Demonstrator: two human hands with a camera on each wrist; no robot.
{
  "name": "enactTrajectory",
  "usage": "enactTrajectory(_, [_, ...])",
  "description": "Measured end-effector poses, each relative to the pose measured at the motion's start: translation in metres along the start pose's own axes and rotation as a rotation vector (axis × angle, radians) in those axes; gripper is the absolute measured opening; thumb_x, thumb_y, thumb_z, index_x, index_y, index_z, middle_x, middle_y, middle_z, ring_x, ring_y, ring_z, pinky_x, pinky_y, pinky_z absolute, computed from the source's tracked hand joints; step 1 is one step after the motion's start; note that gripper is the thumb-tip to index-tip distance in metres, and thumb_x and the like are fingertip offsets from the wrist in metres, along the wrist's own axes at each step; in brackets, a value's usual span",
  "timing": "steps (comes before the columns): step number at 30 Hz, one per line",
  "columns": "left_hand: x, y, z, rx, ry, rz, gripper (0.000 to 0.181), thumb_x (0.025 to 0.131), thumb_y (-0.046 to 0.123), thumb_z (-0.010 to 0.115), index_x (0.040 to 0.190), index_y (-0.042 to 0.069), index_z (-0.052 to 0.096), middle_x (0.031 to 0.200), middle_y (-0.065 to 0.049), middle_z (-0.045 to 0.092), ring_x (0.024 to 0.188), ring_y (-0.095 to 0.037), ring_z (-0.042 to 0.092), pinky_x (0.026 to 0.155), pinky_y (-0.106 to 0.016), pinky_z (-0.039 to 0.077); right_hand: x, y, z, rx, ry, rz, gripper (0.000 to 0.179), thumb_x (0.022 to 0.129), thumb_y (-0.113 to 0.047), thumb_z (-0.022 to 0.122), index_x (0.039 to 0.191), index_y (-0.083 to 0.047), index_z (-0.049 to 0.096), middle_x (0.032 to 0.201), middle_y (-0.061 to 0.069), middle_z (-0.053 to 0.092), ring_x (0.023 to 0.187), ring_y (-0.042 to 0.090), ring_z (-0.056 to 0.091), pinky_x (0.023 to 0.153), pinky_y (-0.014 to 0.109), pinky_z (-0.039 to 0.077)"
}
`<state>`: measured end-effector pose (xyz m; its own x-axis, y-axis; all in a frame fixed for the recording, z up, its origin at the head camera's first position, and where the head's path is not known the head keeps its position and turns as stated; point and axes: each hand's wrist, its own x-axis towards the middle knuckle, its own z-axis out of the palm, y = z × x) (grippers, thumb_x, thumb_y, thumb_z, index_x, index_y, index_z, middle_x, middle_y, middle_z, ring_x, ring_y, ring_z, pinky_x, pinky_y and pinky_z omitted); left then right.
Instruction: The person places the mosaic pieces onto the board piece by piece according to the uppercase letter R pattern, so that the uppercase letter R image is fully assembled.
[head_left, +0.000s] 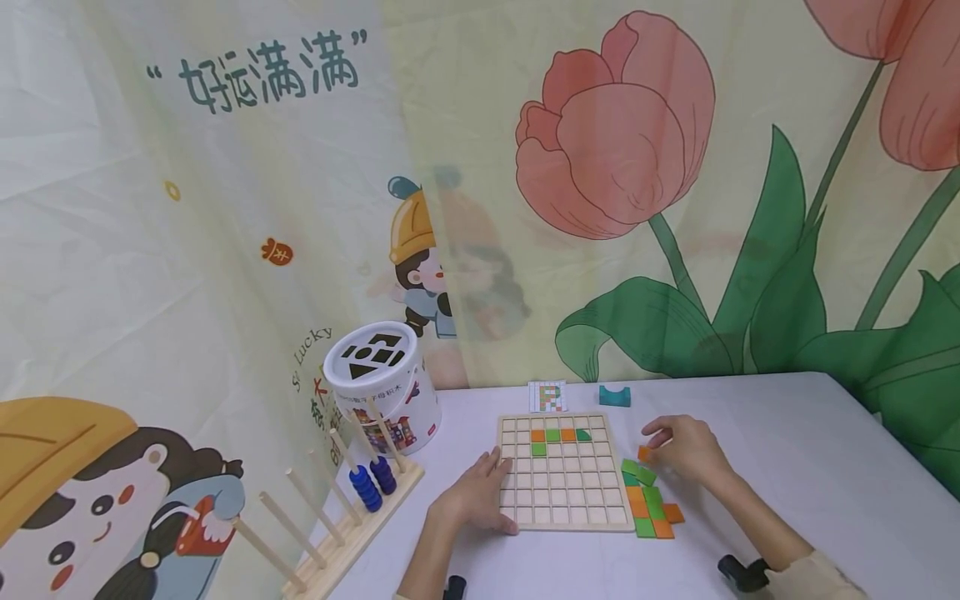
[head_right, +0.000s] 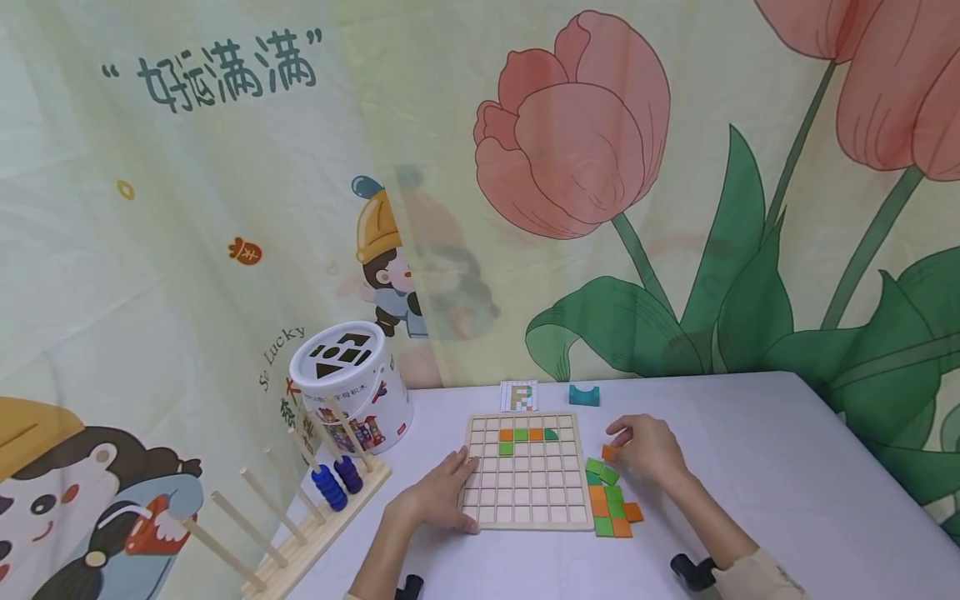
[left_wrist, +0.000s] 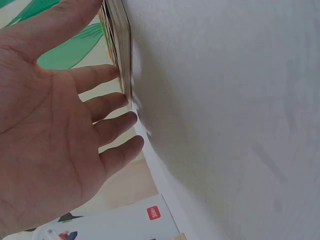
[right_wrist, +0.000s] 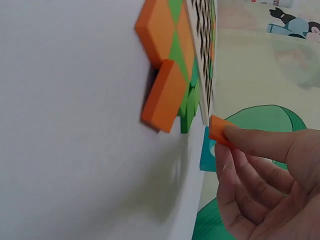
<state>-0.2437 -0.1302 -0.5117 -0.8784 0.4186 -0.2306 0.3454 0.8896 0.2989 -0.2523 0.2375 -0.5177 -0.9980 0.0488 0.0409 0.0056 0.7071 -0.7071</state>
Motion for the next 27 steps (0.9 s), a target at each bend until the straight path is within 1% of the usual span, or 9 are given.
enactTrajectory(6, [0.004,-0.006,0.007,0.004,0.008,0.006,0.103,0.074,0.046,0.092,0.158,0.008,0.045,0.169,-0.015,0.031,0.156,-0.034,0.028,0.124,-0.051,0.033,0.008,-0.013,0.006,0.069,0.013,-0.053,0.028,0.084,-0.002,0.082,0.111,0.001,0.076,0.081,-0.001,0.073,0.076,0.017,0.067,0.065,0.032,0.056])
enactTrajectory(8, [0.004,-0.005,0.005,-0.003,-0.007,0.001,0.103,0.075,0.046,0.092,0.159,0.009,0.044,0.169,-0.014,0.031,0.157,-0.033,0.027,0.124,-0.050,0.032,0.010,-0.017,0.008,0.087,0.012,-0.067,0.029,0.084,-0.001,0.083,0.112,0.002,0.075,0.081,0.000,0.074,0.075,0.017,0.069,0.066,0.031,0.057])
enactTrajectory(10, [0.004,-0.005,0.005,0.001,-0.006,0.001,0.103,0.075,0.047,0.091,0.159,0.010,0.044,0.170,-0.014,0.031,0.157,-0.032,0.027,0.124,-0.050,0.032,0.013,-0.020,0.012,0.098,0.010,-0.077,0.029,0.084,-0.001,0.083,0.112,0.003,0.075,0.082,0.001,0.075,0.076,0.018,0.071,0.067,0.031,0.059])
enactTrajectory(13, [0.001,-0.001,0.000,0.009,-0.012,-0.009,0.104,0.074,0.048,0.092,0.159,0.011,0.045,0.169,-0.013,0.032,0.157,-0.032,0.028,0.124,-0.049,0.033,0.017,-0.024,0.018,0.111,0.006,-0.088,0.030,0.084,-0.001,0.083,0.113,0.003,0.075,0.083,0.002,0.076,0.078,0.019,0.072,0.068,0.030,0.059])
enactTrajectory(16, [-0.001,0.000,-0.001,0.014,-0.008,-0.010,0.104,0.074,0.049,0.092,0.159,0.011,0.044,0.169,-0.013,0.032,0.157,-0.031,0.028,0.124,-0.049,0.033,0.021,-0.028,0.026,0.131,-0.005,-0.073,0.031,0.085,-0.004,0.085,0.114,0.002,0.075,0.084,0.002,0.077,0.079,0.020,0.073,0.069,0.029,0.060])
enactTrajectory(20, [-0.002,-0.001,-0.001,0.005,-0.009,-0.007,0.105,0.074,0.049,0.092,0.159,0.011,0.044,0.170,-0.013,0.031,0.157,-0.032,0.027,0.124,-0.049,0.033,0.026,-0.034,0.036,0.195,-0.045,-0.051,0.032,0.085,-0.007,0.085,0.115,0.001,0.075,0.086,0.004,0.078,0.081,0.021,0.075,0.070,0.031,0.062])
enactTrajectory(24, [-0.001,-0.002,0.000,0.000,-0.011,-0.005,0.104,0.075,0.048,0.092,0.159,0.011,0.044,0.170,-0.013,0.030,0.157,-0.031,0.027,0.124,-0.049,0.033,0.031,-0.038,0.045,0.249,-0.073,-0.053,0.033,0.084,-0.007,0.086,0.114,0.002,0.075,0.086,0.005,0.078,0.082,0.022,0.076,0.071,0.034,0.064])
enactTrajectory(27, [0.001,-0.003,0.000,0.001,-0.009,-0.002,0.104,0.075,0.049,0.092,0.159,0.011,0.043,0.170,-0.012,0.030,0.157,-0.031,0.027,0.124,-0.049,0.033,0.036,-0.042,0.052,0.263,-0.079,-0.057,0.033,0.083,-0.007,0.087,0.112,0.001,0.076,0.084,0.004,0.078,0.080,0.021,0.076,0.070,0.033,0.063])
